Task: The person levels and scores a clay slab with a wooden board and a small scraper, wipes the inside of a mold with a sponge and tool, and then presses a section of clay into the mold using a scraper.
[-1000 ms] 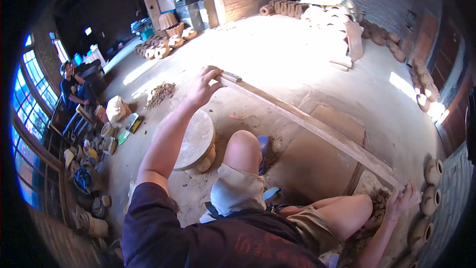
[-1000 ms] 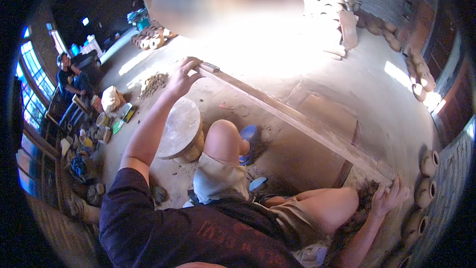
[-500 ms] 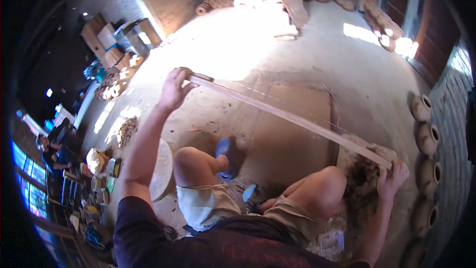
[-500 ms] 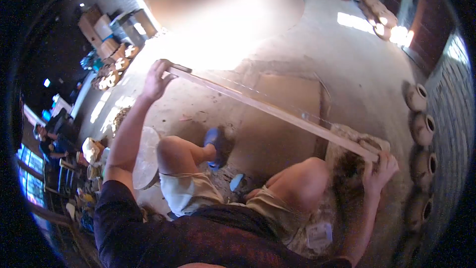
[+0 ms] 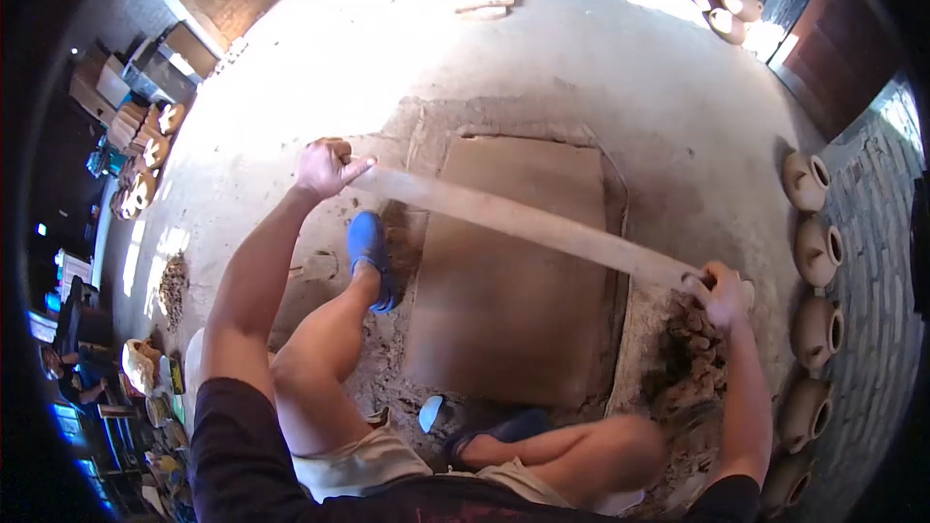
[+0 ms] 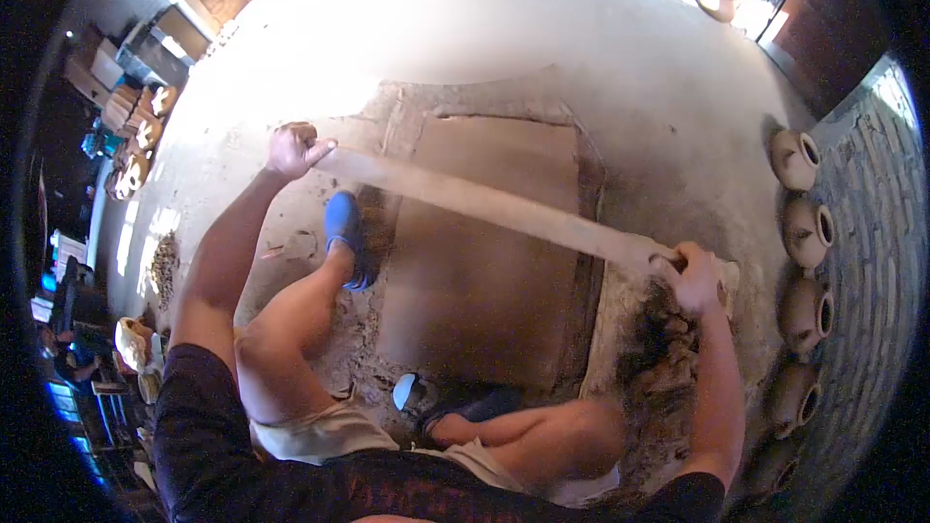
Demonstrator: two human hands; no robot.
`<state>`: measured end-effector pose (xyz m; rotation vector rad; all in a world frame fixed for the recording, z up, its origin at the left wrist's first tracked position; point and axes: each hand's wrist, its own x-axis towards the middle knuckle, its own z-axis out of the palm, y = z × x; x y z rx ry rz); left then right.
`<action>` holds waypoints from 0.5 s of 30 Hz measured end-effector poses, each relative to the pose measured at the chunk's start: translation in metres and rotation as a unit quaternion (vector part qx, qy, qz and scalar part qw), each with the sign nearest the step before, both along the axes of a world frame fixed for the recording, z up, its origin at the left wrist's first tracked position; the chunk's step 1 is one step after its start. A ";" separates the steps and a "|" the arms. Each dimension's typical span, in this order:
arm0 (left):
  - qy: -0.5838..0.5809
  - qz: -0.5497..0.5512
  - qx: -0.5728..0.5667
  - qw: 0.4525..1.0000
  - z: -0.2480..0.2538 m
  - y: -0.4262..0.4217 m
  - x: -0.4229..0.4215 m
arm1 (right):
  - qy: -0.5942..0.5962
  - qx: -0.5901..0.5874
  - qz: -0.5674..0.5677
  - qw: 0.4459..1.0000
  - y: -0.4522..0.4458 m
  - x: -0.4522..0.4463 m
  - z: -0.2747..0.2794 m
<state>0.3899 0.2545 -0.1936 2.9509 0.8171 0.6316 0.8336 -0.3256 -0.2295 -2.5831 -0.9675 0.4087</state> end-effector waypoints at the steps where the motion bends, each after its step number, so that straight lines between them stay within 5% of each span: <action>1: 0.026 0.023 -0.024 0.999 -0.018 0.018 0.020 | -0.011 -0.038 0.003 0.999 0.025 0.022 -0.020; 4: 0.136 0.110 -0.106 0.979 -0.080 0.080 0.075 | -0.079 -0.077 0.009 0.994 0.106 0.083 -0.087; 10: 0.167 0.152 -0.190 0.955 -0.197 0.192 0.149 | -0.051 -0.226 -0.023 0.972 0.264 0.163 -0.170; 15: 0.152 0.169 -0.222 0.948 -0.257 0.246 0.170 | -0.118 -0.222 -0.028 0.967 0.341 0.202 -0.220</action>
